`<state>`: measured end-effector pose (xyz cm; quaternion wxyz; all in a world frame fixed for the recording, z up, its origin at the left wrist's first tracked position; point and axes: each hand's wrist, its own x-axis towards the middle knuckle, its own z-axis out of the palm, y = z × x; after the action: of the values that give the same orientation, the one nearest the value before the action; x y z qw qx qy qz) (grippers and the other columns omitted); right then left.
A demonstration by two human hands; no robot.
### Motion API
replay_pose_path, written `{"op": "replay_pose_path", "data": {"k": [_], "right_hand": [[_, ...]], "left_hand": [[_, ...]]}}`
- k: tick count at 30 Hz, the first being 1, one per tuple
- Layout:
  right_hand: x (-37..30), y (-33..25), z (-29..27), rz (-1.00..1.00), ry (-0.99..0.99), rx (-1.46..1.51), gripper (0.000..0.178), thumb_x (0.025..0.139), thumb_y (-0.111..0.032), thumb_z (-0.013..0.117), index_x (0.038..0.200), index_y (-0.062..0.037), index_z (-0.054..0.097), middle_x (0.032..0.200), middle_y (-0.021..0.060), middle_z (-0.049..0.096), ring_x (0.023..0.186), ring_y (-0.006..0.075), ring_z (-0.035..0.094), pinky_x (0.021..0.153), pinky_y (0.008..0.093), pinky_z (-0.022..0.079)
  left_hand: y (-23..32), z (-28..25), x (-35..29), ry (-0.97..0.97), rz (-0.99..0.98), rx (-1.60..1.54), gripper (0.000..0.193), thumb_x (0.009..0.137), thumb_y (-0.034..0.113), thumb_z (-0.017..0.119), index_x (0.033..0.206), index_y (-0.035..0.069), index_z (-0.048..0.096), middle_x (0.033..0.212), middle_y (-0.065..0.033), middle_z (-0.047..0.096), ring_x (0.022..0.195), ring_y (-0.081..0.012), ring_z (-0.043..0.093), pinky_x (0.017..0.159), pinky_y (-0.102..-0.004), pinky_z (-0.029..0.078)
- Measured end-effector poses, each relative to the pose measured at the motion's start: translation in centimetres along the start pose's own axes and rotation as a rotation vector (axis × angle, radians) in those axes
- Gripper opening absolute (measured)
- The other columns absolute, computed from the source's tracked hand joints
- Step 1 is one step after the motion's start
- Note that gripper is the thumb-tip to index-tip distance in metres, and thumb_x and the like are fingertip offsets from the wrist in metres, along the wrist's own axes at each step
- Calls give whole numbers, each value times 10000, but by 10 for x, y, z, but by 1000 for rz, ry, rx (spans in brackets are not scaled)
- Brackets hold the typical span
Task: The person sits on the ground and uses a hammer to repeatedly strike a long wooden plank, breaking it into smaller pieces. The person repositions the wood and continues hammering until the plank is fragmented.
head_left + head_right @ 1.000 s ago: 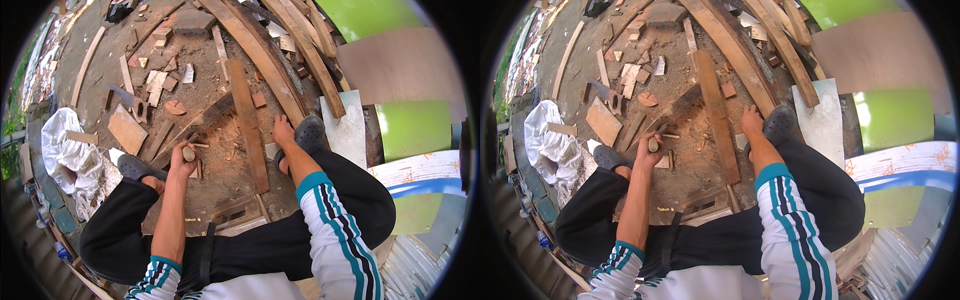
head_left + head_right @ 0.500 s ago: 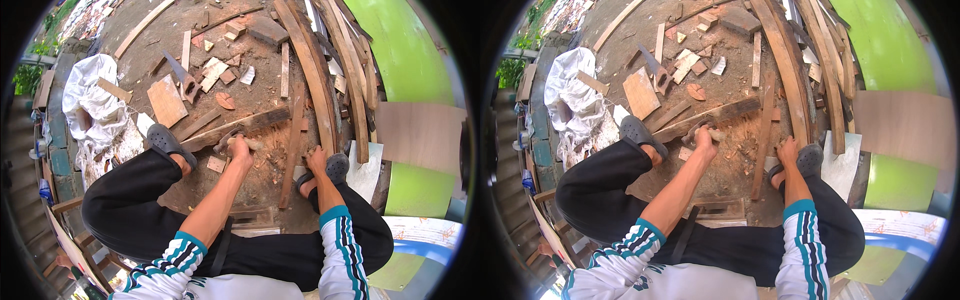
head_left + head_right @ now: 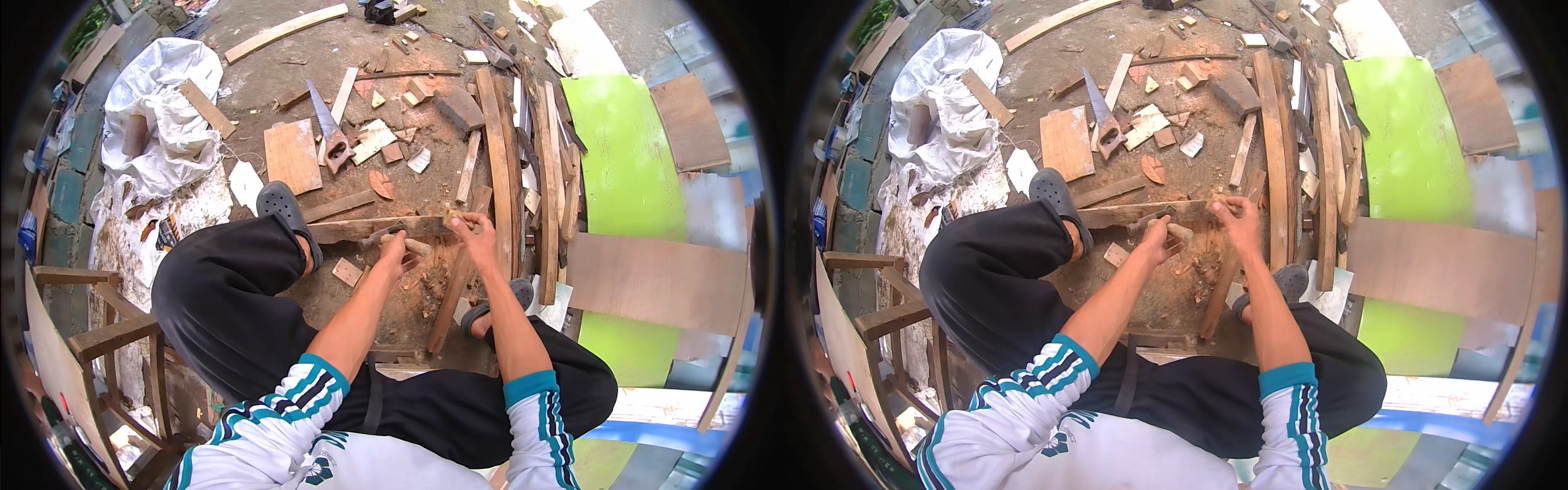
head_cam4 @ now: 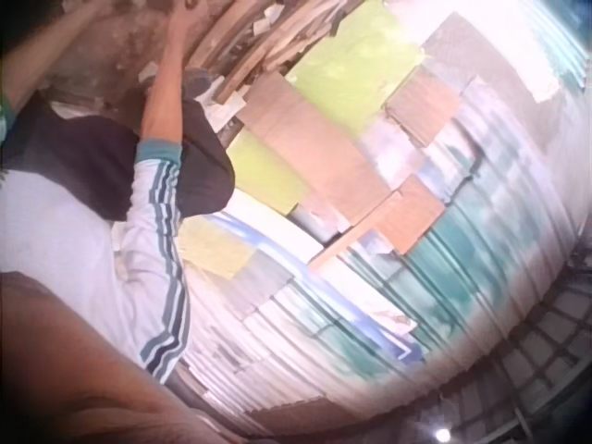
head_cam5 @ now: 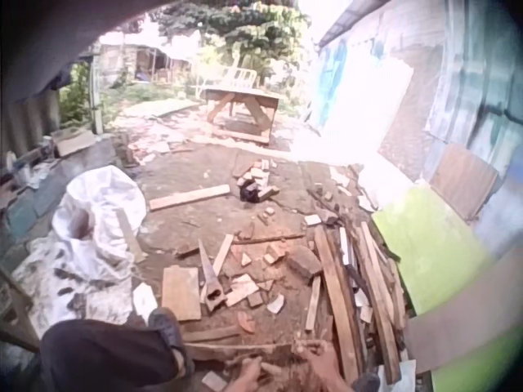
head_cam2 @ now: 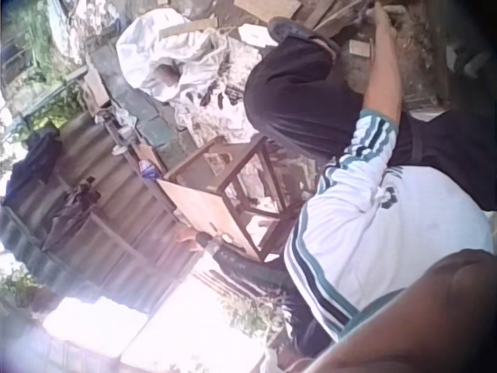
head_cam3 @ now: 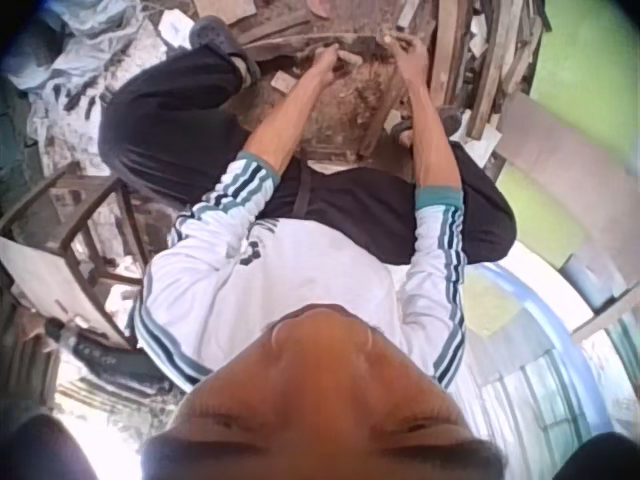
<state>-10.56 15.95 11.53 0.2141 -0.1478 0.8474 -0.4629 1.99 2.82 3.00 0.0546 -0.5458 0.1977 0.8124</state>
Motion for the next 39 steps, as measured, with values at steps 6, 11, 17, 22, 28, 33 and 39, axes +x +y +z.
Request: {"op": "replay_pose_path", "data": {"k": [6, 11, 17, 22, 28, 33, 39], "right_hand": [[-28, -37, 85, -289, -206, 45, 417, 813, -7, 795, 1086, -46, 481, 1309, 96, 443, 1124, 186, 597, 892, 309, 578], [-34, -16, 97, -335, -180, -81, 552, 807, -41, 810, 1211, -63, 435, 1259, 92, 499, 1079, 227, 642, 885, 339, 568], [-37, -23, 102, -280, -252, -240, 625, 835, -217, 803, 1321, -81, 435, 1293, 114, 569, 1102, 288, 665, 860, 408, 542], [-43, -28, 101, -314, -225, -387, 678, 841, -322, 763, 1388, -99, 431, 1341, 126, 567, 1105, 332, 650, 888, 464, 518], [-39, -23, 109, -303, -126, -456, 562, 869, -306, 694, 1335, -64, 493, 1294, 151, 579, 1071, 383, 642, 900, 493, 504], [-33, -21, 107, -204, -58, -433, 401, 879, -312, 674, 1171, -48, 596, 1194, 151, 623, 1031, 379, 648, 879, 487, 504], [-34, -32, 117, -74, -64, -392, 356, 872, -337, 688, 1078, -49, 651, 1082, 146, 676, 1018, 359, 652, 866, 472, 503]], "left_hand": [[9, -29, 5, 125, 98, -220, 452, 981, 492, 526, 1156, 81, 589, 939, -68, 602, 831, -189, 581, 663, -382, 511], [36, -37, -22, 194, 233, -231, 622, 948, 634, 506, 1183, 69, 619, 1026, -61, 643, 915, -178, 597, 684, -345, 464], [53, -48, -47, -144, 454, 200, 619, 940, 444, 664, 1379, 36, 509, 1182, -95, 658, 990, -176, 640, 797, -336, 508], [39, -73, -33, 4, 416, 98, 518, 939, 230, 688, 1381, 45, 491, 1081, -62, 671, 895, -166, 640, 702, -301, 484], [31, -151, -23, 295, 289, -125, 268, 948, 248, 623, 1186, 125, 614, 1038, -47, 635, 862, -171, 594, 650, -313, 489], [1, -165, -39, 491, 242, 50, 289, 949, 231, 606, 1212, 110, 607, 1036, -56, 631, 802, -159, 585, 596, -301, 480], [-36, -182, -20, 472, 206, 481, 391, 919, 187, 625, 1293, 78, 584, 1105, -79, 649, 895, -193, 625, 672, -354, 480]]}}
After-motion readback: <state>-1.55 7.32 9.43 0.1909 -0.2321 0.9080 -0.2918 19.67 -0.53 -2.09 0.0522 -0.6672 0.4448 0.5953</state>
